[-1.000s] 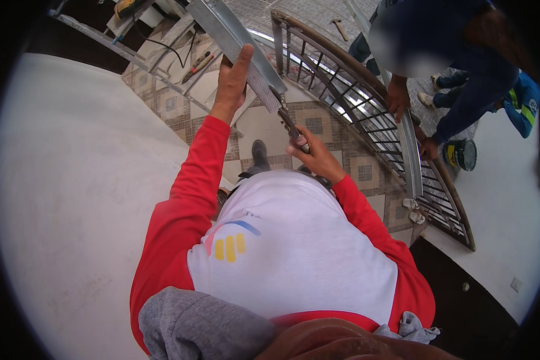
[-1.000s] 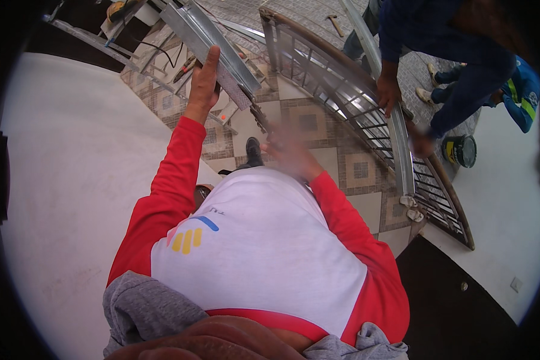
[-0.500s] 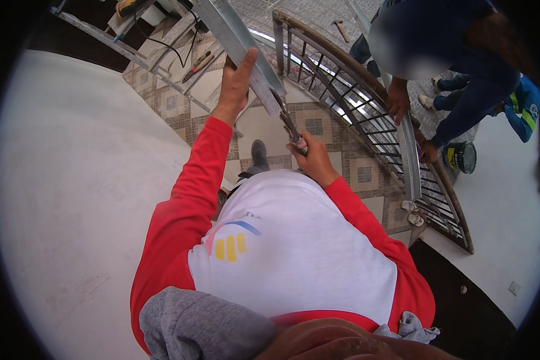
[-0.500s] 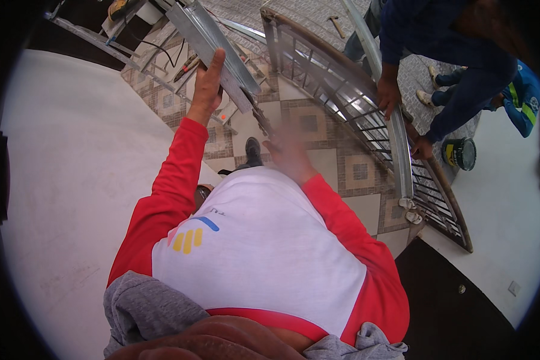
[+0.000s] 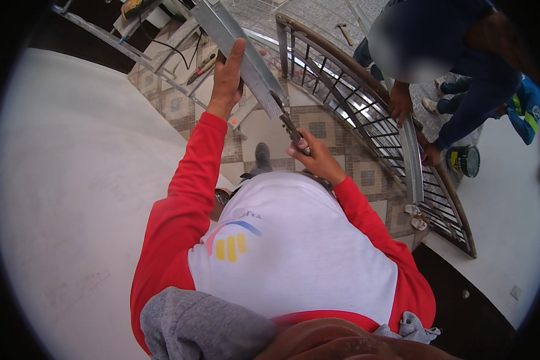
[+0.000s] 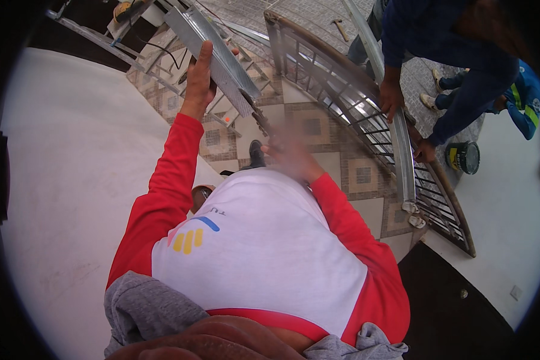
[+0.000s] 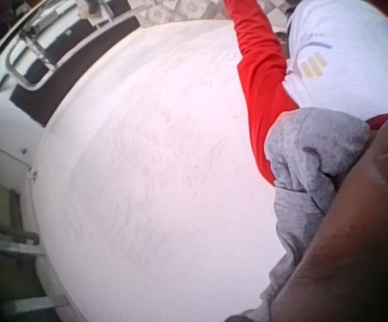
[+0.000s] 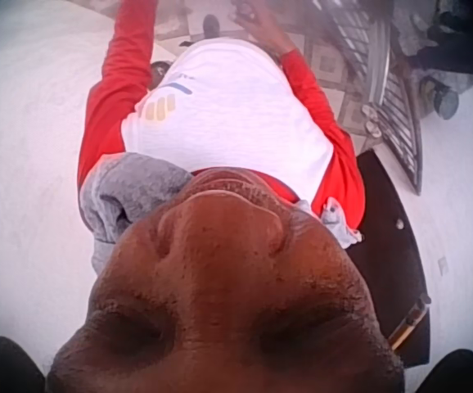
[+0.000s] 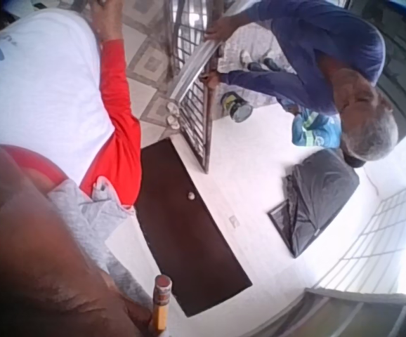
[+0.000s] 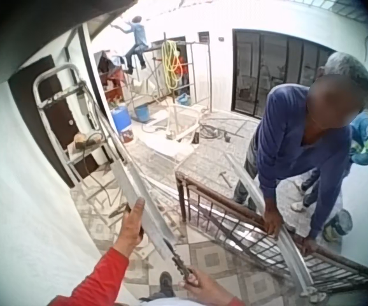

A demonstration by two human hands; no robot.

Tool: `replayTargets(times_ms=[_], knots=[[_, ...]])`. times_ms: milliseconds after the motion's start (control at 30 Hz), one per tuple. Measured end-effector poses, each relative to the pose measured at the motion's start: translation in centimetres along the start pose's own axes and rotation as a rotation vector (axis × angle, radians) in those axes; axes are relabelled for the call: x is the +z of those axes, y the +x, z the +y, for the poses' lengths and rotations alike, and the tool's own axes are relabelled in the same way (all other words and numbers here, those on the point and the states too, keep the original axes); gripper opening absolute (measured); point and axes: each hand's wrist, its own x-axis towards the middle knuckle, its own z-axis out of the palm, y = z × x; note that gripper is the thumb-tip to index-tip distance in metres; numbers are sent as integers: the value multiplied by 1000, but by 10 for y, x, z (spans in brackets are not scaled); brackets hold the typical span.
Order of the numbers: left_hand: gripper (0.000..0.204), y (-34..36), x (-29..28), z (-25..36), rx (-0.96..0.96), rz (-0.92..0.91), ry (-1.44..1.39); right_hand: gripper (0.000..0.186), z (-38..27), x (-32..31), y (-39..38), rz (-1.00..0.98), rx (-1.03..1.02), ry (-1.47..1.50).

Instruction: The person uses tin snips to cut a long metal strip into smaller pieces. They repeatedly measure the strip against a curved metal railing, cut it, and then fit the piece into the railing structure.

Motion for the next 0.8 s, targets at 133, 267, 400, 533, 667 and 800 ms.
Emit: replayTargets(times_ms=[133,267,400,533,667,800], knots=[[58,-3,1,2,2,-8,7,51,-8,2,-1,14,35,112],[66,-5,2,-1,4,20,62,41,-13,5,-2,20,71,111],[71,-8,0,-2,-35,12,90,31,-9,14,-5,98,123,84],[73,-10,-2,-7,-5,21,82,27,0,22,-5,182,14,27],[79,-6,-6,-13,25,46,74,32,3,18,-6,107,81,-31],[76,20,-28,14,-10,35,14,49,-9,-1,-14,-71,58,30]])
